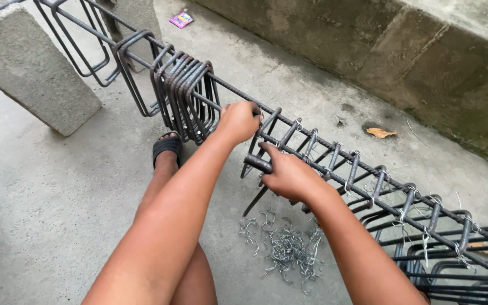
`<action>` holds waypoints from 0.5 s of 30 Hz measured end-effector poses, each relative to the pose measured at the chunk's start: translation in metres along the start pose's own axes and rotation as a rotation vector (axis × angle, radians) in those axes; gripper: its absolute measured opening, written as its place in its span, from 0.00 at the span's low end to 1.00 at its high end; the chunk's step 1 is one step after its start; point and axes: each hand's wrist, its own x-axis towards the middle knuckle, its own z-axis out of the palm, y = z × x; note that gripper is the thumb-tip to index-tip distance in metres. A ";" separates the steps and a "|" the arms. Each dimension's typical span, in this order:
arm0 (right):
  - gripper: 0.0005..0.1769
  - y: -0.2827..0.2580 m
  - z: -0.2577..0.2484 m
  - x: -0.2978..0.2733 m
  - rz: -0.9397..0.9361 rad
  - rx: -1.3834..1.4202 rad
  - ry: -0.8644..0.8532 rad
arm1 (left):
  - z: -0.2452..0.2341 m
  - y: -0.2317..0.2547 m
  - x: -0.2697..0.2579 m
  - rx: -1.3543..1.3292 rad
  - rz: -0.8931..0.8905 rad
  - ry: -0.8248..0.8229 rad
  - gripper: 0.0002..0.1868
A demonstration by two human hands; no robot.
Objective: The person sits on the floor and uses a metal twisting tool to secure wire ties around a rebar cage structure. They repeatedly pick up wire ties, wrap them around the rebar intersections, and twist them tight with the tool.
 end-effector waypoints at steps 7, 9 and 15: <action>0.44 -0.003 -0.001 0.009 0.047 -0.081 0.017 | -0.007 -0.003 -0.005 -0.067 0.054 -0.033 0.17; 0.44 -0.007 -0.002 0.007 0.064 -0.076 0.035 | -0.004 -0.012 0.000 -0.104 0.100 -0.115 0.21; 0.43 -0.007 0.000 0.014 0.057 -0.096 0.033 | -0.014 -0.020 0.002 -0.106 0.172 -0.233 0.40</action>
